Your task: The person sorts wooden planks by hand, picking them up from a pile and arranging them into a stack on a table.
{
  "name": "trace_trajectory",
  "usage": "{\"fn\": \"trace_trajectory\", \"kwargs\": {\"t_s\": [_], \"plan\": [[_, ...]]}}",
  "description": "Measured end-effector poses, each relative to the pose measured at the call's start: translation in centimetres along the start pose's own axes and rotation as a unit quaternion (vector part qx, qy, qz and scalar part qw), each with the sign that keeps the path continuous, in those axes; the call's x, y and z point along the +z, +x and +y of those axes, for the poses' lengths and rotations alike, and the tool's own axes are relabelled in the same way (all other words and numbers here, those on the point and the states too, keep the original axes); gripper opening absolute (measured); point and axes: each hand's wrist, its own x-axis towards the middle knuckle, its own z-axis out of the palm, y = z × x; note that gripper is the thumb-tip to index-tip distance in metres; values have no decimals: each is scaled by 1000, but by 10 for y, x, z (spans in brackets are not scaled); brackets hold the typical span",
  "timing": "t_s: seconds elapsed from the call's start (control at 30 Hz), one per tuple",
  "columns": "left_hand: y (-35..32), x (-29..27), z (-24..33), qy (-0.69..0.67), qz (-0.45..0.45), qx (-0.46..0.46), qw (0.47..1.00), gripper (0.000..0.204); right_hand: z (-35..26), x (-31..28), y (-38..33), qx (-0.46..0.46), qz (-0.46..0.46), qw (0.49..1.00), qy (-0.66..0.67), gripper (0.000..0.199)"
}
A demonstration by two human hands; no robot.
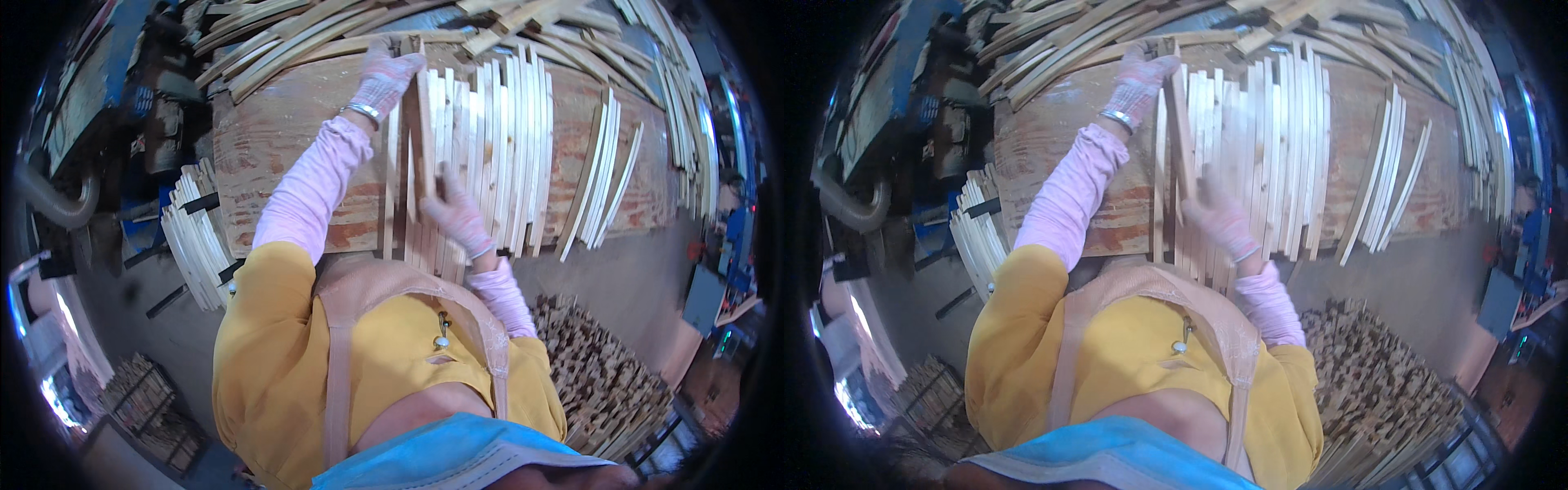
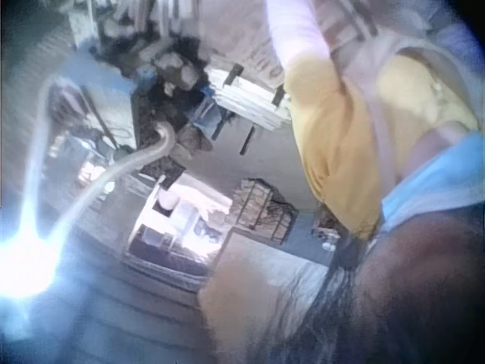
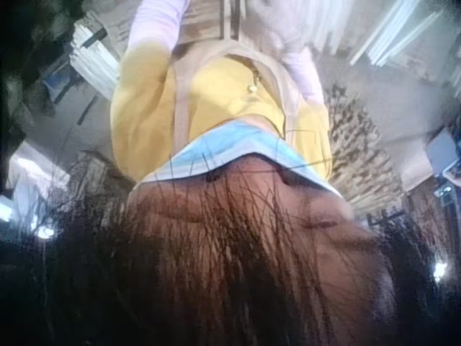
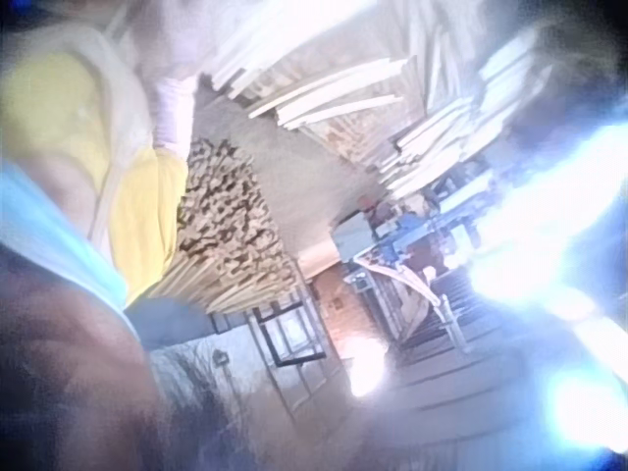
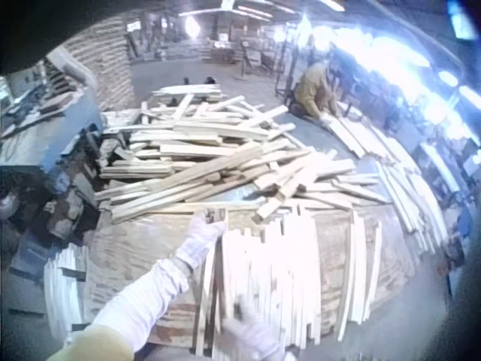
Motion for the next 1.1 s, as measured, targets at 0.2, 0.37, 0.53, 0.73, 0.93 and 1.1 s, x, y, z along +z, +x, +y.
{"fn": "trace_trajectory", "kwargs": {"t_s": [0.2,0.37,0.53,0.73,0.93,1.1], "plan": [[-45,-46,16,-147,-22,-51,988,39,-29,67,25,134,-110,951,254,40],[-176,-123,-26,-86,-70,-122,986,39,-80,103,52,122,-203,953,187,29],[-219,-284,-35,-87,81,-98,988,33,-182,166,66,-186,-194,953,-138,62],[-270,-540,-53,111,250,-178,945,36,-366,202,58,-500,-383,771,-92,48],[-348,-655,-201,161,359,-220,893,55,-396,262,30,-447,-559,654,-244,48],[-380,-667,-270,265,287,-306,868,69,-390,293,23,-407,-576,644,-296,48]]}}
